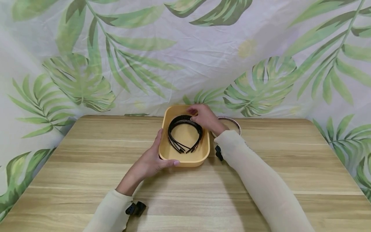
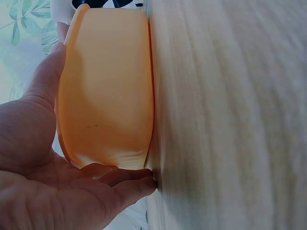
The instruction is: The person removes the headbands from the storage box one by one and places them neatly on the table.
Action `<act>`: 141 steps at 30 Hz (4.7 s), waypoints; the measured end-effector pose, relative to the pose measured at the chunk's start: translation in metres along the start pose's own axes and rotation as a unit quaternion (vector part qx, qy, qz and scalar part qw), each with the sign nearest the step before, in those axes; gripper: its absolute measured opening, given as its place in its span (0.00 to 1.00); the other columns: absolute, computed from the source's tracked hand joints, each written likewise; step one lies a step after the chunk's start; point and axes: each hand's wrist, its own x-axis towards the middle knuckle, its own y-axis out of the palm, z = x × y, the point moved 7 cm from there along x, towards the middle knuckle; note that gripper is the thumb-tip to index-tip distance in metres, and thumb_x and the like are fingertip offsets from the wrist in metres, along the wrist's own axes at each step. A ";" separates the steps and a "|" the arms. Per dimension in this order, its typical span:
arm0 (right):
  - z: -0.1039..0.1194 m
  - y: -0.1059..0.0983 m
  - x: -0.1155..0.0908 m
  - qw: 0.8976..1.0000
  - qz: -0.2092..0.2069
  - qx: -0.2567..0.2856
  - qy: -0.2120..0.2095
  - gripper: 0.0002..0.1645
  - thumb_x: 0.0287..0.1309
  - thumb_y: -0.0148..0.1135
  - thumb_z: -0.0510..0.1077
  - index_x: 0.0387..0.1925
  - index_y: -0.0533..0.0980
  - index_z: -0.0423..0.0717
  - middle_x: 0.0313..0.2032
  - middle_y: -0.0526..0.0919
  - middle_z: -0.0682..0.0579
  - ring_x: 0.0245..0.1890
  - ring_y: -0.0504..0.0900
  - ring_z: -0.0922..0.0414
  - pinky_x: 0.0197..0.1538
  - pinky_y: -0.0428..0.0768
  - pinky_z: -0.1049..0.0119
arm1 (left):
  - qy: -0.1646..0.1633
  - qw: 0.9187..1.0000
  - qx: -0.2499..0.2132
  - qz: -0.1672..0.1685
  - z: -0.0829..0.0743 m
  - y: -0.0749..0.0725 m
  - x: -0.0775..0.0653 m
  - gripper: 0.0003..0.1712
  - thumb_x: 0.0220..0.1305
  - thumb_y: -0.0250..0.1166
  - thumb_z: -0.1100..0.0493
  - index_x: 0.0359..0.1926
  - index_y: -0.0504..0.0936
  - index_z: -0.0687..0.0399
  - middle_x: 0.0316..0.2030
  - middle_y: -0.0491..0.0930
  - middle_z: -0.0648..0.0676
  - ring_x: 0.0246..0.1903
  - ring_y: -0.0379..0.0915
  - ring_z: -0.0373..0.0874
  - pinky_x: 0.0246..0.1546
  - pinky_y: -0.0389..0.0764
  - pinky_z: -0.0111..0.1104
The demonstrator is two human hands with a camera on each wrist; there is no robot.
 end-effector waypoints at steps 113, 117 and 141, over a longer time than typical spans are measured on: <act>0.006 -0.030 -0.015 0.997 -0.025 0.044 0.052 0.18 0.73 0.58 0.33 0.60 0.83 0.39 0.57 0.84 0.40 0.55 0.81 0.46 0.54 0.81 0.57 | -0.022 1.000 -0.010 0.005 0.004 0.001 -0.001 0.82 0.54 0.82 0.41 0.84 0.23 0.39 0.83 0.44 0.66 0.73 0.65 0.62 0.76 0.62 0.55; 0.006 -0.036 -0.017 0.997 -0.028 0.047 0.050 0.18 0.74 0.58 0.34 0.60 0.83 0.41 0.59 0.84 0.42 0.54 0.81 0.47 0.51 0.80 0.58 | -0.021 1.000 -0.011 0.006 0.004 0.001 -0.001 0.82 0.54 0.82 0.41 0.84 0.23 0.39 0.83 0.44 0.67 0.73 0.66 0.63 0.76 0.62 0.56; -0.013 -0.073 -0.036 0.996 -0.063 0.047 0.045 0.18 0.72 0.57 0.32 0.59 0.83 0.39 0.58 0.85 0.40 0.58 0.80 0.44 0.57 0.80 0.51 | -0.021 1.000 0.008 0.006 0.004 0.002 -0.001 0.82 0.53 0.81 0.39 0.84 0.23 0.42 0.82 0.45 0.68 0.75 0.60 0.65 0.76 0.60 0.56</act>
